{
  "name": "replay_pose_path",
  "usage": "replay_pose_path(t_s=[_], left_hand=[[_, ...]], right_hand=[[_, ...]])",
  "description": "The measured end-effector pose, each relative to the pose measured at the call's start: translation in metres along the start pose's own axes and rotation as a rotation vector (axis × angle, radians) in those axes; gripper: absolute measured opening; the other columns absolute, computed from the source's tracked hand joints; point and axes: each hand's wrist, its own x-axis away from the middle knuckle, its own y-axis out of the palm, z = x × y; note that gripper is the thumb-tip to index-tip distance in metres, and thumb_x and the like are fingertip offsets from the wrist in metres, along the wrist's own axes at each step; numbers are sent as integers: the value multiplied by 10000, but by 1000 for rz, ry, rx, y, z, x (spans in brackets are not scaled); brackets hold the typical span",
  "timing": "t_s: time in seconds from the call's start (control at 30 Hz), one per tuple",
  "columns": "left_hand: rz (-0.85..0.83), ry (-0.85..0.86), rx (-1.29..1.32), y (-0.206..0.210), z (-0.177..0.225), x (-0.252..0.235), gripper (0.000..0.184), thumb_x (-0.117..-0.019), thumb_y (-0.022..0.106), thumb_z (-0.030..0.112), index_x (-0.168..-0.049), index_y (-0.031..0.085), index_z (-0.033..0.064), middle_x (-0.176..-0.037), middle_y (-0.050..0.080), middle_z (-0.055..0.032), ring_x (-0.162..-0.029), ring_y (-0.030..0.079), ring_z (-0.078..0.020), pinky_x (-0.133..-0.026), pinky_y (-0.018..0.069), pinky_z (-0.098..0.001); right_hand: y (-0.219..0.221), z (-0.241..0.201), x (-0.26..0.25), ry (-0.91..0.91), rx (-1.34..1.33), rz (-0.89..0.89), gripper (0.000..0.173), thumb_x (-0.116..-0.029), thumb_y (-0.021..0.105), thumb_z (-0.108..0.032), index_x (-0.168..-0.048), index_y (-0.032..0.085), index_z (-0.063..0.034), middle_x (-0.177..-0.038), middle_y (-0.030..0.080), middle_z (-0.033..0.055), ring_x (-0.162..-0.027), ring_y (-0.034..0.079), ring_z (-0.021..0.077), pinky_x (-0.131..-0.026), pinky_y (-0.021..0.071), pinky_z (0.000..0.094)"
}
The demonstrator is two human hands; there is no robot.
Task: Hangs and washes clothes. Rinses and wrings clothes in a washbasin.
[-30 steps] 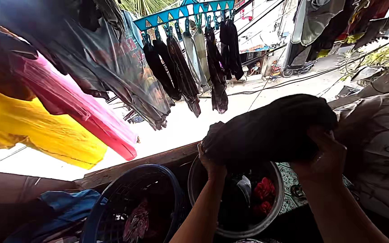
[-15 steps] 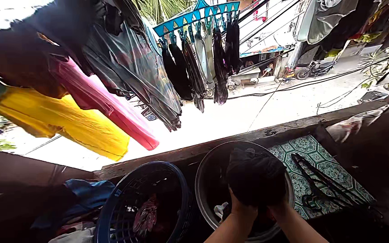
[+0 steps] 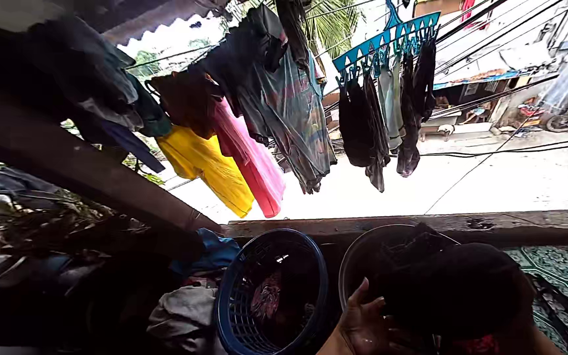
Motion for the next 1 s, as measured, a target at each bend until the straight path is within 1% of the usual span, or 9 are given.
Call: replay_pose_path(t_s=[0.07,0.13,0.23,0.3,0.4,0.53,0.77,0.87,1.0], left_hand=[[-58,-12,-39,20,16,-7,1043,-680,510,965,-1322,642,154,-1262,678,-201,-1177,645,-418,-900,530,-686],[32,-46,-55,38,26,-19,863,-753,605,851,-1250,665,147,-1182,699,-201,-1098,677,-407,-843,551,-682],[204,135,-71,66,28,-28,296,-1006,543,334,-997,667,65,-857,715,-133,-779,707,-249,-689,600,-460],[238,357,-178,82,24,-28,142,-996,512,85,-1105,602,71,-846,703,-102,-750,700,-192,-675,604,-389],[166,656,-483,87,26,-35,482,-782,663,-89,-1235,589,58,-968,716,-105,-854,703,-192,-745,610,-390],[13,816,-930,91,29,-36,543,-641,797,-95,-1124,648,104,-1001,705,-11,-930,680,-121,-815,596,-329],[-207,707,-1696,121,36,-22,503,-632,889,156,-1100,704,150,-1128,641,-82,-1088,604,-166,-907,540,-372],[-238,656,-1769,124,31,-19,529,-647,884,173,-1145,704,166,-1170,642,-111,-1119,598,-196,-940,524,-398],[-143,697,-1502,109,30,-28,553,-616,869,111,-1135,683,139,-1059,689,3,-1061,624,-101,-958,518,-328]], right_hand=[[-37,15,-13,79,-194,-325,240,-953,591,-377,-985,729,-183,-958,751,-32,-947,704,54,-883,582,277],[-47,27,-18,65,-267,-484,310,-869,693,-456,-1041,760,-207,-1033,763,-14,-1004,713,77,-880,596,295],[-51,43,-17,69,-321,-408,394,-799,726,-523,-1043,741,-214,-1029,743,-8,-995,703,96,-869,589,326],[-67,62,-14,36,-345,-280,352,-873,654,-570,-1002,754,-257,-964,753,-54,-918,711,46,-794,610,300],[-51,59,1,142,-370,38,378,-1018,432,-471,-932,705,-224,-865,747,-33,-836,715,54,-723,619,296],[-38,58,5,331,-319,174,513,-1106,189,-351,-946,631,-147,-778,705,-3,-747,693,64,-668,600,273],[-27,32,5,694,113,-64,259,-1090,363,-59,-1023,613,-56,-823,659,-7,-770,633,37,-723,549,215],[-34,29,2,830,248,55,244,-1114,369,-121,-1138,589,-18,-914,629,33,-823,609,72,-756,536,256],[-40,42,-1,648,44,29,319,-1096,351,-93,-929,622,-86,-748,650,-22,-707,621,16,-681,537,191]])
